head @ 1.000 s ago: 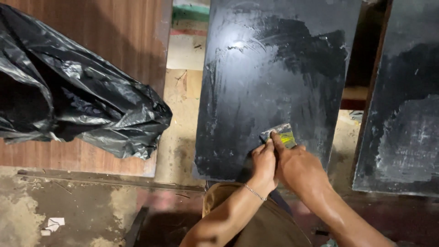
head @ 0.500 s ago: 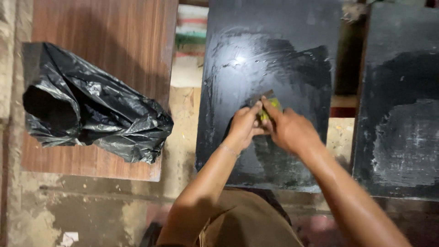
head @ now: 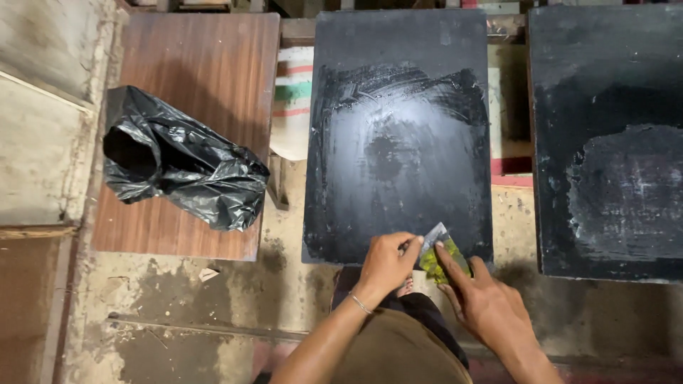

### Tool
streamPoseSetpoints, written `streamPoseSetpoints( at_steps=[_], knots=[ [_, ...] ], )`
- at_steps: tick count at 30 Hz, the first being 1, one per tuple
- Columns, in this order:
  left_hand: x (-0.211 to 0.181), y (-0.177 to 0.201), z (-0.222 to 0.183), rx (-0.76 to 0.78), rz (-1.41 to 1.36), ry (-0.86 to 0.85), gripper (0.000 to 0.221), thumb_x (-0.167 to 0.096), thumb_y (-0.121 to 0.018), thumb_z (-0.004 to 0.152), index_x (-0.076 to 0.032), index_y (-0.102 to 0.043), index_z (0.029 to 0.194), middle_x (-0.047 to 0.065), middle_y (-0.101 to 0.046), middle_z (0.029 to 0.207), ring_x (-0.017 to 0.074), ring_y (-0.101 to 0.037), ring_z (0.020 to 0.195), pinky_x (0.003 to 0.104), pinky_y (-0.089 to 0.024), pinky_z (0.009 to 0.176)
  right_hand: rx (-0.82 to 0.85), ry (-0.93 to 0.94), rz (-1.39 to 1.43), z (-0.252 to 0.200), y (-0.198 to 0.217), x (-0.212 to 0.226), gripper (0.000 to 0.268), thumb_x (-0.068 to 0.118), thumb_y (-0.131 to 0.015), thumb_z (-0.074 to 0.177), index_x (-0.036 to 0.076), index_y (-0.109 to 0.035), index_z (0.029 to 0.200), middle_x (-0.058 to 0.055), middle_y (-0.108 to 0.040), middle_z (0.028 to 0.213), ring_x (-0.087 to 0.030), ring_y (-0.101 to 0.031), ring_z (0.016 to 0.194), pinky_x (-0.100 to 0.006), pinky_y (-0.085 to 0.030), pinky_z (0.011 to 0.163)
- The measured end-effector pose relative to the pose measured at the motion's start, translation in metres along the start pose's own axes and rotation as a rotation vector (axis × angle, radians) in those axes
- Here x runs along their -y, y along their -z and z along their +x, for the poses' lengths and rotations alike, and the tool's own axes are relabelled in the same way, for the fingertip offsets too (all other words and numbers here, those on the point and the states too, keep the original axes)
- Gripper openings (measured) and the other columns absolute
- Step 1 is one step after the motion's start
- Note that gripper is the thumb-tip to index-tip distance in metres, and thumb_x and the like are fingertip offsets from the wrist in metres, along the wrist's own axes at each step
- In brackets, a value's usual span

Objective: The person is using a metal scraper to remove dried residue from a series of flat black boards in a production environment.

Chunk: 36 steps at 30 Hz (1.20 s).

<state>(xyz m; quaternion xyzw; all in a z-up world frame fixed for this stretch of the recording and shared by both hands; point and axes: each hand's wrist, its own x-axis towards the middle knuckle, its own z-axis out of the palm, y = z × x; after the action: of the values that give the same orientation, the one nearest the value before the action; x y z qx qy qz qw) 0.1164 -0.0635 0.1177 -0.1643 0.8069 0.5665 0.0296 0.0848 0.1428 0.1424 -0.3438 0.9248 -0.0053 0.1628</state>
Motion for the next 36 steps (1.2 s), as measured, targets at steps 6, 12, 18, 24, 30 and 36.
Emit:
streamPoseSetpoints(
  at_steps=[6,12,18,24,30,36],
  knots=[
    [0.024,-0.004,-0.017,-0.074,0.135,-0.169,0.030,-0.011,-0.054,0.098,-0.003,-0.057,0.070,0.013,-0.060,0.064,0.0292,-0.057,0.058,0.045,-0.040,0.057,0.070,-0.251,0.068,-0.011,-0.017,0.021,0.073,0.061,-0.048,0.092,0.053,-0.023,0.160,-0.011,-0.058,0.122,-0.045,-0.071,0.071,-0.055,-0.058,0.059],
    [0.006,0.156,-0.008,-0.122,0.585,-0.352,0.018,-0.006,-0.053,0.087,-0.011,-0.064,0.100,0.015,-0.064,0.083,0.0377,-0.062,0.069,0.050,-0.048,0.062,-0.158,-0.466,0.367,0.005,-0.022,0.008,0.081,0.044,-0.058,0.092,0.038,-0.031,0.168,-0.020,-0.067,0.122,-0.046,-0.070,0.103,-0.057,-0.055,0.086],
    [-0.002,0.366,0.018,-0.252,1.203,-0.139,0.057,0.002,-0.062,0.072,-0.024,-0.078,0.120,0.015,-0.073,0.099,0.0348,-0.073,0.068,0.047,-0.057,0.050,-0.150,-0.596,0.500,0.010,0.010,0.024,0.079,0.040,-0.064,0.092,0.038,-0.043,0.168,-0.019,-0.069,0.121,-0.041,-0.066,0.088,-0.045,-0.052,0.082],
    [0.038,0.424,0.047,-0.091,1.221,0.025,0.010,-0.024,-0.071,0.089,-0.030,-0.079,0.089,0.002,-0.075,0.089,0.0312,-0.072,0.083,0.050,-0.056,0.063,-0.449,-0.541,0.705,0.008,0.018,0.047,0.083,0.014,-0.081,0.081,0.016,-0.057,0.160,-0.006,-0.067,0.138,-0.014,-0.059,0.114,-0.031,-0.043,0.105],
    [0.032,0.430,0.049,-0.038,1.127,0.039,0.032,-0.009,-0.056,0.087,-0.026,-0.078,0.104,0.000,-0.072,0.115,0.0350,-0.070,0.097,0.054,-0.057,0.069,-0.471,-0.588,0.979,-0.007,0.024,0.048,0.082,-0.008,-0.077,0.081,0.001,-0.054,0.160,-0.018,-0.062,0.122,-0.021,-0.050,0.099,-0.035,-0.045,0.099],
    [-0.024,0.370,0.024,-0.069,0.938,-0.252,0.026,-0.022,-0.059,0.090,-0.019,-0.074,0.111,0.004,-0.073,0.113,0.0338,-0.070,0.099,0.050,-0.055,0.079,-0.216,-0.916,1.300,-0.024,0.050,0.073,0.065,-0.008,-0.070,0.084,0.007,-0.065,0.147,-0.032,-0.076,0.100,-0.033,-0.056,0.064,-0.036,-0.033,0.061]
  ],
)
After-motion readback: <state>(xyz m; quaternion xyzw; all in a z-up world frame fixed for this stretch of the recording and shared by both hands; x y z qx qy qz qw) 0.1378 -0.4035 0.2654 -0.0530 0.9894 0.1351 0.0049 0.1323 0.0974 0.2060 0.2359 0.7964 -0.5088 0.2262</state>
